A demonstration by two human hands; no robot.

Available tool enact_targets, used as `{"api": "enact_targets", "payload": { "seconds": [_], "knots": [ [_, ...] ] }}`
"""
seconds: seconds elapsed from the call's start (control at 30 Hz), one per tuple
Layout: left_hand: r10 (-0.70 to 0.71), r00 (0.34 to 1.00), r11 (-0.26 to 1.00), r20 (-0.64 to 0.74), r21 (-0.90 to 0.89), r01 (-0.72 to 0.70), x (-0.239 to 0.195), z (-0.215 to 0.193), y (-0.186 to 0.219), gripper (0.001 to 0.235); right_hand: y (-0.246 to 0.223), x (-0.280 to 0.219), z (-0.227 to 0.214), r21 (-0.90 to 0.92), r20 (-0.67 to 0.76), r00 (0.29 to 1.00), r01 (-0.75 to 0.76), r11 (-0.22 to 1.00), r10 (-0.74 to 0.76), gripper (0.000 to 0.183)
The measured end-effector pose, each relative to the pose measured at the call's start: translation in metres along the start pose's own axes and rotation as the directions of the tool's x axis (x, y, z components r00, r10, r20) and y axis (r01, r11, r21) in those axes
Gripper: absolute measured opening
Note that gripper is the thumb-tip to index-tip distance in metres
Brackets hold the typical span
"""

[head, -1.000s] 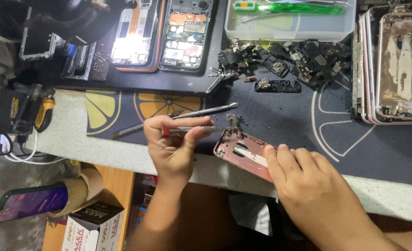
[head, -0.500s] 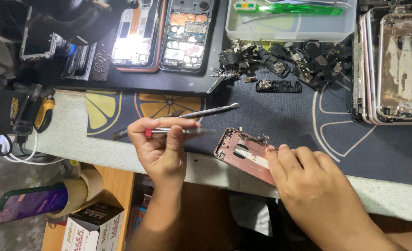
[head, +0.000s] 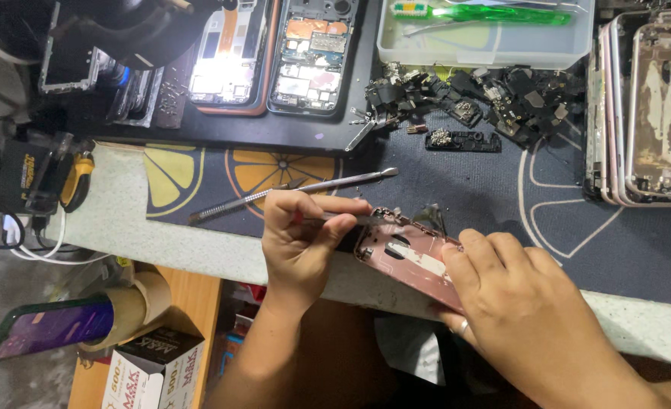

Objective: The person uses a red-handled precision screwdriver to remove screws from a disassembled smartphone chassis. They then use tweezers to lift and remove small internal components from the phone frame.

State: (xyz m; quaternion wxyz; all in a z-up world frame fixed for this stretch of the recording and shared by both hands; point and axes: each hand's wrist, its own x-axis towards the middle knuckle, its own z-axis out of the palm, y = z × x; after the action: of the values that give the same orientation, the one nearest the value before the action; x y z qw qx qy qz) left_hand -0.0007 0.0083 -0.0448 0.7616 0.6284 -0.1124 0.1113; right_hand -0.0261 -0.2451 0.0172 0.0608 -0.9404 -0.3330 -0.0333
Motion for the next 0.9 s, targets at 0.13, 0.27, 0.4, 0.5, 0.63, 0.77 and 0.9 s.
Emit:
{"api": "enact_targets", "payload": {
  "seconds": [0.13,0.27,0.4,0.5,0.63,0.77,0.9],
  "knots": [
    [-0.005,0.999,0.996,0.041,-0.084,0.009,-0.003,-0.001,0.001,0.032,-0.001,0.001,-0.003,-0.032,0.065,0.997,-0.037,0.999,0.039,0.068],
    [-0.011,0.999,0.994,0.05,-0.111,0.016,-0.007,-0.002,0.002,0.029,0.0,0.005,-0.005,-0.004,0.15,0.983,-0.11,0.994,0.11,0.069],
    [0.021,0.999,0.999,0.038,-0.042,-0.02,-0.011,-0.002,0.004,0.027,-0.005,0.004,-0.004,0.012,0.084,0.991,-0.104,0.994,0.103,0.088],
    [0.037,0.999,0.998,0.004,-0.047,-0.037,-0.013,-0.001,0.005,0.025,-0.009,0.003,0.0,0.003,0.085,0.989,-0.12,0.993,0.119,0.08],
    [0.165,0.986,0.985,-0.022,0.047,-0.164,-0.012,0.001,0.008,0.026,-0.011,0.001,0.003,-0.038,0.062,0.996,-0.059,0.998,0.062,0.091],
    [0.226,0.97,0.973,-0.085,0.06,-0.222,-0.012,0.0,0.016,0.027,-0.013,-0.001,0.005,-0.086,0.025,0.999,-0.021,0.996,0.024,0.082],
    [0.291,0.926,0.957,-0.239,0.081,-0.28,-0.004,0.0,0.013,0.038,-0.012,-0.004,0.001,-0.033,0.011,1.0,-0.028,0.999,0.029,0.066]
  ]
}}
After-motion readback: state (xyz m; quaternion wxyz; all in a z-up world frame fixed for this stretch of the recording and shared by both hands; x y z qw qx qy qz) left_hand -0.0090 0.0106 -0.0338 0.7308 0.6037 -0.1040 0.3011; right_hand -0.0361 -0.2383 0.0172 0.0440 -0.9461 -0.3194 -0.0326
